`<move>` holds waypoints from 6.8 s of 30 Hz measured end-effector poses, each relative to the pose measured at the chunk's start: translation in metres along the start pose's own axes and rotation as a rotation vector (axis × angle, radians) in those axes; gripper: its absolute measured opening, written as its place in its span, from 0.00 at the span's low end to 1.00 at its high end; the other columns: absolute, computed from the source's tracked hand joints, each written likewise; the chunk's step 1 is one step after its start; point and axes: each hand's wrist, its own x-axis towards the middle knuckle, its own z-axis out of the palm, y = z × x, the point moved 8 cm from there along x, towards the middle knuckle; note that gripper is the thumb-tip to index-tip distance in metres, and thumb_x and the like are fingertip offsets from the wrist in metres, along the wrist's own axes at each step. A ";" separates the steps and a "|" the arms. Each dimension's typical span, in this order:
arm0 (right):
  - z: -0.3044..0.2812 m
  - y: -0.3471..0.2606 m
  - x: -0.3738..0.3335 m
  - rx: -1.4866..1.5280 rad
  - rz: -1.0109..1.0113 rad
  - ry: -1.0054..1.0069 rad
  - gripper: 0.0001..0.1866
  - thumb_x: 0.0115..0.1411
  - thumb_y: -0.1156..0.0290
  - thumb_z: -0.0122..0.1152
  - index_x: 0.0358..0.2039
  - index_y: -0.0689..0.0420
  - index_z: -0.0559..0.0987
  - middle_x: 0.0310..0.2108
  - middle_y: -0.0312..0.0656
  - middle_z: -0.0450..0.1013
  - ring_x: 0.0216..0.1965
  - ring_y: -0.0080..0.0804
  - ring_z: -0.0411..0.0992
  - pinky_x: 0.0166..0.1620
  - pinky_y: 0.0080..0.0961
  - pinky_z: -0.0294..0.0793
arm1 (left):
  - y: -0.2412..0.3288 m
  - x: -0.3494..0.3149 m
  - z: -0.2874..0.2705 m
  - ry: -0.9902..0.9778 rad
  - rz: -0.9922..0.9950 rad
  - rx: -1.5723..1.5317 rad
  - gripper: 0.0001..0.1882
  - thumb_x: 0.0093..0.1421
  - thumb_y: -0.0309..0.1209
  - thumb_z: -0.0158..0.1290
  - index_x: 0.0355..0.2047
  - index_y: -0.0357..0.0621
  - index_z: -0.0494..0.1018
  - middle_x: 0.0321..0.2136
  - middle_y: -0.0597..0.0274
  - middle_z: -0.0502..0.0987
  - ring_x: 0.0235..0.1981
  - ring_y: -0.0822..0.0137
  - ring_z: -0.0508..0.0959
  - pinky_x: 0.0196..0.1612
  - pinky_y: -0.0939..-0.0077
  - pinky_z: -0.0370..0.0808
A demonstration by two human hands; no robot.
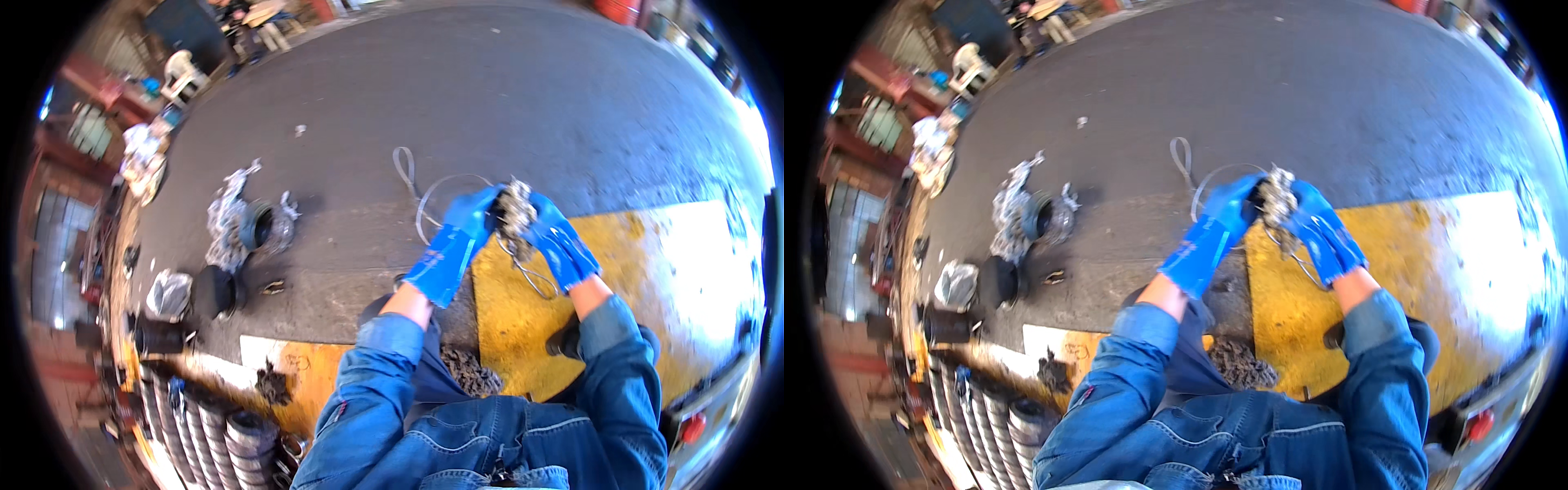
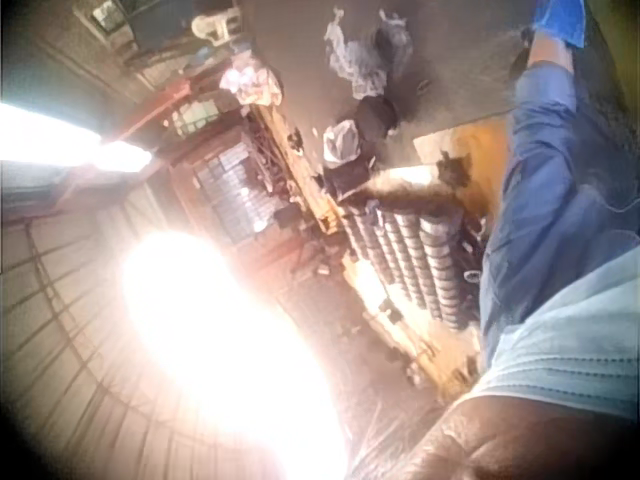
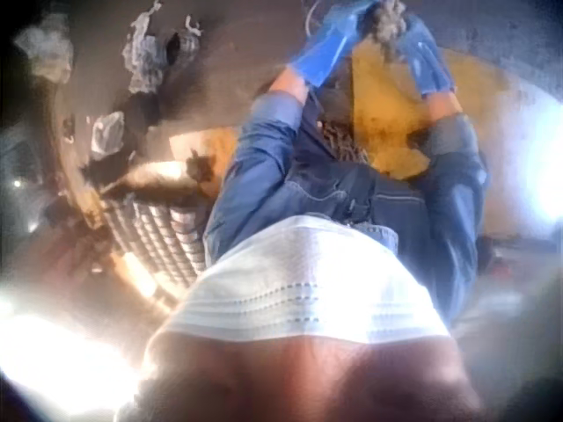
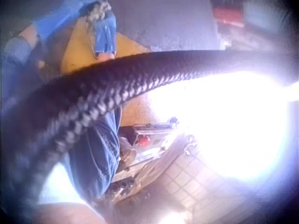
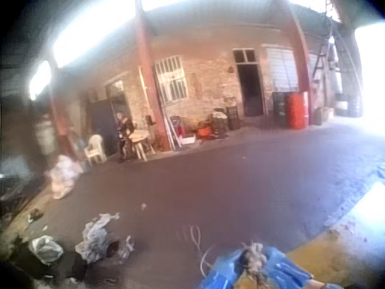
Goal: The person sits on the floor of a workshop and uses a rag to wipe and clean a coiled metal wire. They manipulate the wire with gloved hands, rubbing the rag along its length to remove dirt or residue.
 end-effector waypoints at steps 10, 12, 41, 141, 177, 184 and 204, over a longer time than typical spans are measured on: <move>-0.002 -0.002 0.002 -0.670 -0.181 0.301 0.13 0.64 0.66 0.65 0.43 0.62 0.83 0.38 0.46 0.82 0.38 0.37 0.80 0.41 0.34 0.81 | 0.028 -0.041 0.034 -0.089 0.359 1.435 0.27 0.61 0.32 0.59 0.59 0.37 0.70 0.48 0.44 0.81 0.50 0.52 0.82 0.53 0.66 0.77; -0.032 0.027 0.017 -0.255 0.012 0.374 0.11 0.67 0.68 0.62 0.44 0.62 0.82 0.39 0.45 0.82 0.37 0.35 0.79 0.39 0.34 0.80 | 0.026 -0.041 0.056 -0.095 0.327 1.405 0.28 0.61 0.35 0.59 0.59 0.37 0.70 0.48 0.45 0.81 0.51 0.54 0.82 0.54 0.67 0.77; -0.113 0.034 0.021 -1.136 -0.193 0.151 0.14 0.56 0.72 0.65 0.45 0.52 0.81 0.45 0.46 0.80 0.46 0.45 0.79 0.47 0.38 0.80 | 0.040 -0.027 0.009 0.104 0.097 0.945 0.12 0.66 0.36 0.59 0.40 0.40 0.81 0.20 0.70 0.73 0.19 0.80 0.67 0.23 0.80 0.65; -0.042 -0.062 0.009 -2.181 0.131 -0.383 0.14 0.45 0.71 0.70 0.36 0.51 0.85 0.36 0.46 0.81 0.38 0.52 0.80 0.34 0.43 0.81 | 0.054 -0.025 0.002 -0.086 0.332 1.436 0.18 0.62 0.33 0.62 0.50 0.41 0.78 0.40 0.59 0.83 0.42 0.68 0.82 0.48 0.72 0.80; -0.113 -0.009 -0.027 -0.429 -0.158 0.290 0.27 0.59 0.61 0.72 0.56 0.58 0.76 0.50 0.38 0.79 0.49 0.26 0.77 0.56 0.28 0.77 | -0.019 0.002 0.054 -0.119 0.191 1.167 0.17 0.58 0.34 0.61 0.43 0.34 0.79 0.32 0.51 0.82 0.34 0.61 0.81 0.42 0.66 0.77; -0.160 -0.016 -0.038 -0.076 -0.002 0.681 0.22 0.60 0.65 0.72 0.54 0.56 0.79 0.43 0.39 0.81 0.43 0.29 0.79 0.46 0.33 0.81 | -0.006 0.013 0.031 -0.099 0.380 1.462 0.19 0.61 0.35 0.59 0.47 0.33 0.78 0.35 0.60 0.82 0.34 0.70 0.80 0.43 0.72 0.76; -0.170 -0.005 -0.029 -0.525 0.061 0.573 0.38 0.56 0.50 0.70 0.59 0.63 0.71 0.57 0.48 0.76 0.57 0.40 0.75 0.61 0.33 0.73 | -0.012 -0.013 0.049 0.037 0.147 1.088 0.15 0.70 0.37 0.53 0.31 0.38 0.76 0.37 0.54 0.84 0.42 0.66 0.80 0.48 0.72 0.74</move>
